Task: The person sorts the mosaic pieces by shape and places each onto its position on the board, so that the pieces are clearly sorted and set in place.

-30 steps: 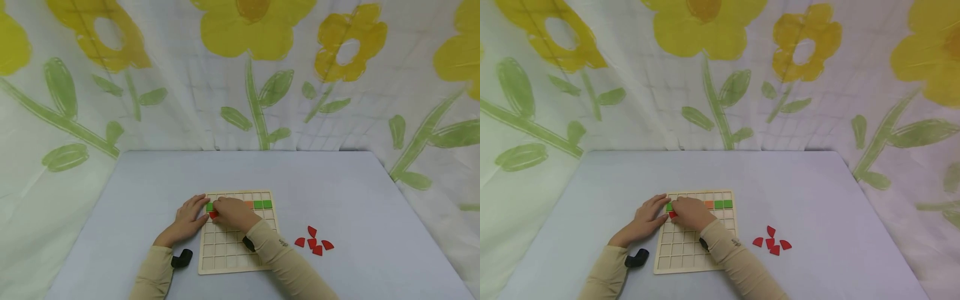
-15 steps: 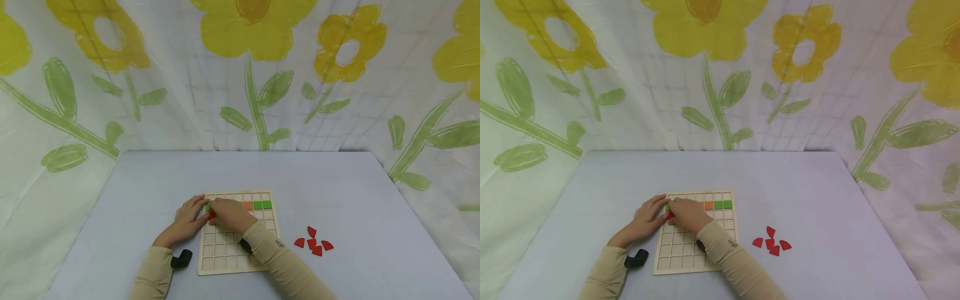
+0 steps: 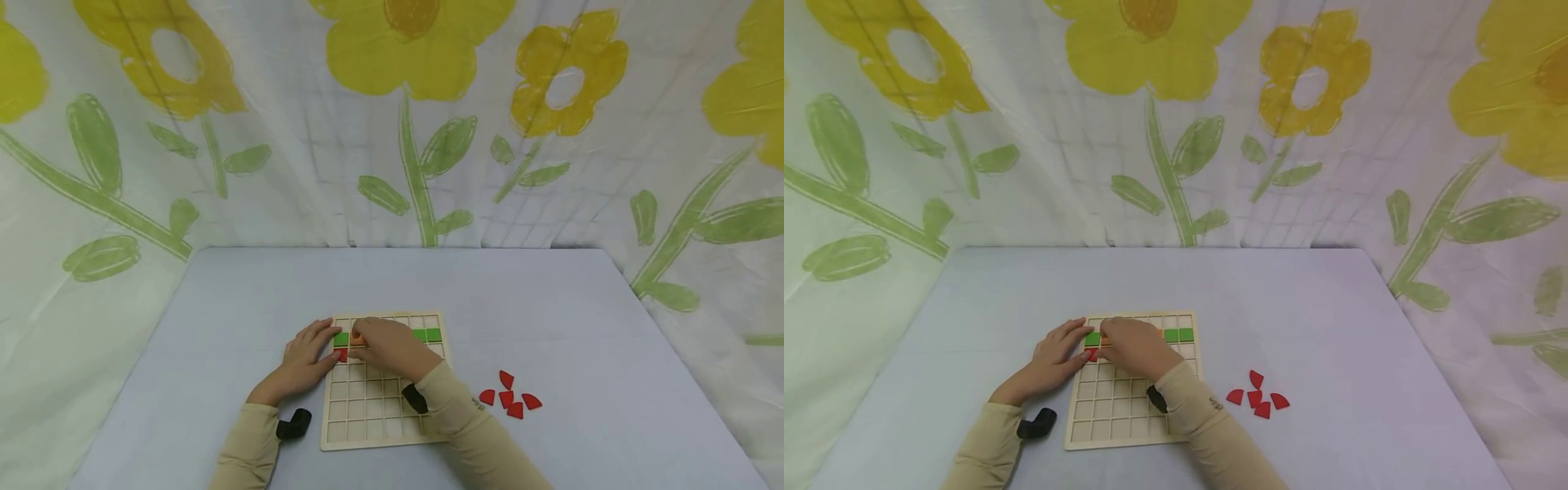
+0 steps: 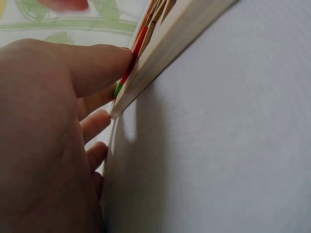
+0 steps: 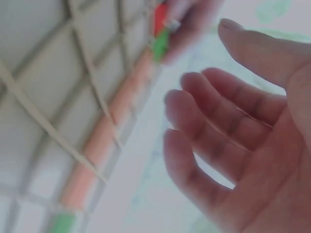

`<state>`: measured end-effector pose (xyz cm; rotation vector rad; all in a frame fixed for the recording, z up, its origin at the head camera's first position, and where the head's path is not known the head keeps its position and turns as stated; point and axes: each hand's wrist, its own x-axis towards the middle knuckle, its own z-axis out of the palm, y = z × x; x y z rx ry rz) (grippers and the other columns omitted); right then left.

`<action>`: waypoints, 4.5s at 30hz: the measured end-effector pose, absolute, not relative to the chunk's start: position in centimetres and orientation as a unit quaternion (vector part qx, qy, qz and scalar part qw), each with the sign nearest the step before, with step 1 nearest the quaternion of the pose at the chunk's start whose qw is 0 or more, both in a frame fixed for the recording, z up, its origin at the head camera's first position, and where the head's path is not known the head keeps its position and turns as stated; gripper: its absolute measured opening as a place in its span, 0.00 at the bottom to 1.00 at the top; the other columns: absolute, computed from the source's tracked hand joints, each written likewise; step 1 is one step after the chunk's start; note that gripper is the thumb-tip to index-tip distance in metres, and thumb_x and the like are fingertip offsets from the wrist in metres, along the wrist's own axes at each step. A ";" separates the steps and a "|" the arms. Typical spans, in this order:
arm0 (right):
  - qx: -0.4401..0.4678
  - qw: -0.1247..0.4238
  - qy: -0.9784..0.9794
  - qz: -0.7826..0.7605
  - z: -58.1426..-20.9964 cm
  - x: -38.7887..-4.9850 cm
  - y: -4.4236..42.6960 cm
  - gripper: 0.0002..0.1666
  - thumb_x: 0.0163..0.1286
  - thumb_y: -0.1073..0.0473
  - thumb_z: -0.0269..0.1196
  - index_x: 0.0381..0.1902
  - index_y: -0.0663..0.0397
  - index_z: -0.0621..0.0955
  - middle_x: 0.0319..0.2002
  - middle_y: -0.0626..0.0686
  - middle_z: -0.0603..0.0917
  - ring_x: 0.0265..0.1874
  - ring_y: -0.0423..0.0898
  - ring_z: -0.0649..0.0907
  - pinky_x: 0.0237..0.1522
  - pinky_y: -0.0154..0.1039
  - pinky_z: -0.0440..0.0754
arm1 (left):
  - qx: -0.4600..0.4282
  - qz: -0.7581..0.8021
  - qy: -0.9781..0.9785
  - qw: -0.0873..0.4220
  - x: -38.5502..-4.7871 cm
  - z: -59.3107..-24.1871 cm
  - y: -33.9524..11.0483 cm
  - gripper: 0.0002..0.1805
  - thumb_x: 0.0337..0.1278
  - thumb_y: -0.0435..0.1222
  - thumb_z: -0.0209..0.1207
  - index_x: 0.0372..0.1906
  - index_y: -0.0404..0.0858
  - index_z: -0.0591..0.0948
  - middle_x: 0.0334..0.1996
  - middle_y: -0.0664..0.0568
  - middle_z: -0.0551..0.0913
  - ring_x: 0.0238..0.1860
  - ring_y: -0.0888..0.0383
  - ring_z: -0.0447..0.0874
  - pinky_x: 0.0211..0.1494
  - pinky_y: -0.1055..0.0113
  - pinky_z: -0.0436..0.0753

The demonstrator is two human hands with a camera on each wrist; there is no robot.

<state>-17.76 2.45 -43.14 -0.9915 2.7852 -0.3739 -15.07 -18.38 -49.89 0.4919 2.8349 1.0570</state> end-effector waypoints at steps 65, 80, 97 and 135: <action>-0.099 0.200 0.963 -0.150 -42.9 -15.5 23.0 0.11 0.56 0.67 0.67 0.28 0.55 0.73 0.22 0.49 0.73 0.25 0.44 0.72 0.28 0.38 0.71 | 0.161 0.332 0.929 0.025 -15.1 -50.1 -18.1 0.27 0.67 0.47 0.53 0.67 0.41 0.68 0.72 0.43 0.58 0.72 0.39 0.48 0.62 0.37 0.52; -0.202 0.086 0.963 -0.159 -42.9 -15.7 19.9 0.10 0.64 0.59 0.66 0.35 0.55 0.75 0.30 0.47 0.76 0.29 0.40 0.73 0.33 0.36 0.75 | 0.172 0.326 0.929 0.022 -15.2 -50.1 -17.9 0.28 0.67 0.47 0.53 0.67 0.40 0.68 0.72 0.43 0.58 0.72 0.39 0.49 0.63 0.37 0.53; -0.376 -0.005 0.926 -0.043 -44.8 -16.1 6.6 0.11 0.67 0.51 0.63 0.41 0.51 0.78 0.33 0.45 0.78 0.28 0.38 0.75 0.31 0.29 0.75 | 0.164 0.340 0.925 0.036 -15.4 -49.9 -18.0 0.26 0.66 0.45 0.55 0.65 0.42 0.69 0.72 0.43 0.58 0.73 0.40 0.48 0.64 0.37 0.51; -0.389 -0.014 0.920 -0.044 -46.0 -17.4 2.1 0.16 0.62 0.44 0.64 0.40 0.47 0.80 0.35 0.43 0.80 0.32 0.37 0.79 0.34 0.30 0.76 | 0.172 0.354 0.919 0.021 -15.0 -49.9 -18.2 0.24 0.64 0.43 0.57 0.62 0.39 0.71 0.69 0.40 0.60 0.70 0.37 0.51 0.62 0.35 0.51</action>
